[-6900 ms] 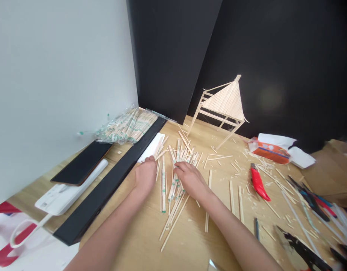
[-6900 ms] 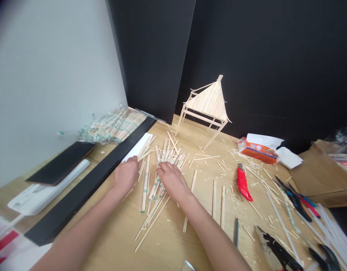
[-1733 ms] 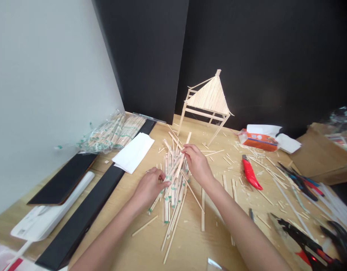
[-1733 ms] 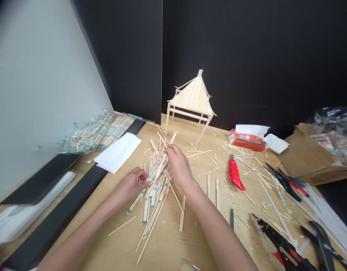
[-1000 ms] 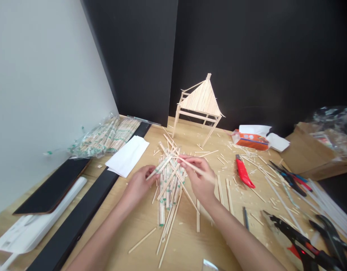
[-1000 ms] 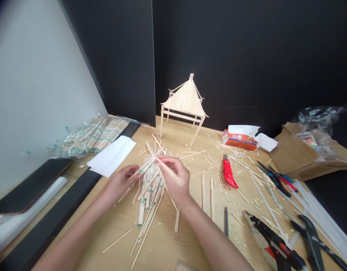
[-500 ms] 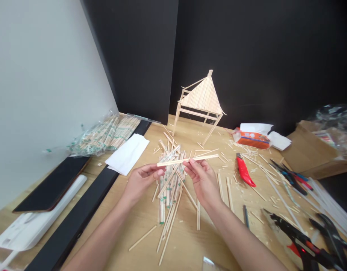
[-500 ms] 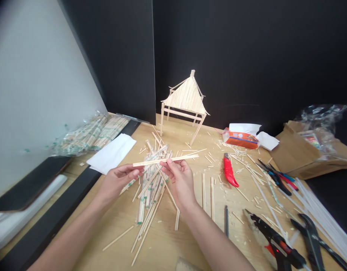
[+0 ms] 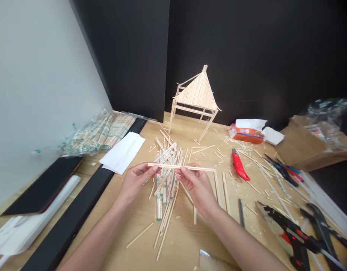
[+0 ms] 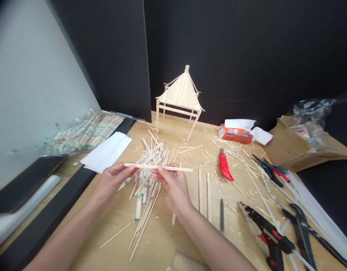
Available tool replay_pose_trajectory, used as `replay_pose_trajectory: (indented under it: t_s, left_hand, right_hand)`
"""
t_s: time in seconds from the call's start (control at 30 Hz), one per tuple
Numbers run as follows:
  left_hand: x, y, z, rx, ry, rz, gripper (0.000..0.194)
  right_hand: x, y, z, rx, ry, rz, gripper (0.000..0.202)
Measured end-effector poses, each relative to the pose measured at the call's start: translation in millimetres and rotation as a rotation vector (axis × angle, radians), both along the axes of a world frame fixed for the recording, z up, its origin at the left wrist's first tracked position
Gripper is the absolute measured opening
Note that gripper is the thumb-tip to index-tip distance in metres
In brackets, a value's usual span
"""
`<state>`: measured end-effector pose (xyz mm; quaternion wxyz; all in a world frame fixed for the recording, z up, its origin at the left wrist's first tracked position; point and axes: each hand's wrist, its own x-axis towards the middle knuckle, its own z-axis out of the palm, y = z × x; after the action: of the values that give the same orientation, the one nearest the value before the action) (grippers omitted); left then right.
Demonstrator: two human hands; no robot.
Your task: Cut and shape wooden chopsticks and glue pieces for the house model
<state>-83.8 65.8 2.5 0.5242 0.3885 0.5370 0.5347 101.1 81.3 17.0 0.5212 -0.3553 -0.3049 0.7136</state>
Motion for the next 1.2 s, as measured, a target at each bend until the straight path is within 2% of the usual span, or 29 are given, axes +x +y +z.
replay_pose_trajectory:
  t_s: [0.1,0.2,0.23,0.3,0.37,0.47,0.57,0.63,0.7,0.8,0.87,1.0,1.2]
  left_hand:
    - [-4.0,1.2,-2.4,-0.007,-0.014,0.018,0.018]
    - [-7.4,2.4,-3.5,-0.013,0.001,0.001,0.017]
    - [-7.2,2.4,-3.5,-0.017,0.03,-0.016,0.017]
    - [-3.8,1.6,-3.6,-0.03,0.112,-0.065,0.017]
    - [3.5,-0.7,-4.6,-0.047,0.181,-0.126,0.019]
    - [19.9,-6.1,-7.3,-0.079,0.222,-0.241,0.022]
    - [38.2,-11.9,-9.2,-0.076,0.294,-0.321,0.029]
    - [49.2,-14.0,-10.6,0.013,0.459,-0.332,0.033]
    - [58.3,-13.8,-14.5,0.195,0.733,-0.368,0.036]
    - [66.8,-9.8,-27.2,0.48,1.163,-0.473,0.041]
    - [67.9,-6.5,-37.6,0.55,1.348,-0.505,0.042]
    - [55.9,-2.8,-48.9,0.572,1.466,-0.505,0.036]
    - [6.9,1.7,-44.1,0.524,1.444,-0.565,0.036]
  right_hand:
    - [15.3,-4.4,0.7,0.068,-0.12,-0.04,0.013]
    - [44.4,-14.3,2.6,0.184,-0.395,-0.12,0.015]
    - [55.4,-20.6,3.3,0.22,-0.508,-0.087,0.015]
    - [75.2,-38.0,4.0,0.309,-0.745,0.066,0.018]
    - [88.9,-59.6,3.1,0.463,-0.982,0.195,0.027]
    - [97.7,-90.3,-1.7,0.71,-1.282,0.253,0.035]
    - [101.1,-109.8,-8.1,0.822,-1.511,0.24,0.035]
    - [105.0,-116.6,-12.3,0.818,-1.568,0.185,0.034]
    - [110.1,-120.5,-16.2,0.786,-1.566,0.093,0.033]
    - [116.7,-123.9,-20.7,0.773,-1.555,-0.038,0.033]
    - [118.8,-124.4,-21.9,0.794,-1.568,-0.069,0.037]
    - [116.6,-120.0,-20.2,0.866,-1.694,-0.05,0.045]
    - [88.9,-103.7,-12.5,0.991,-1.914,0.068,0.053]
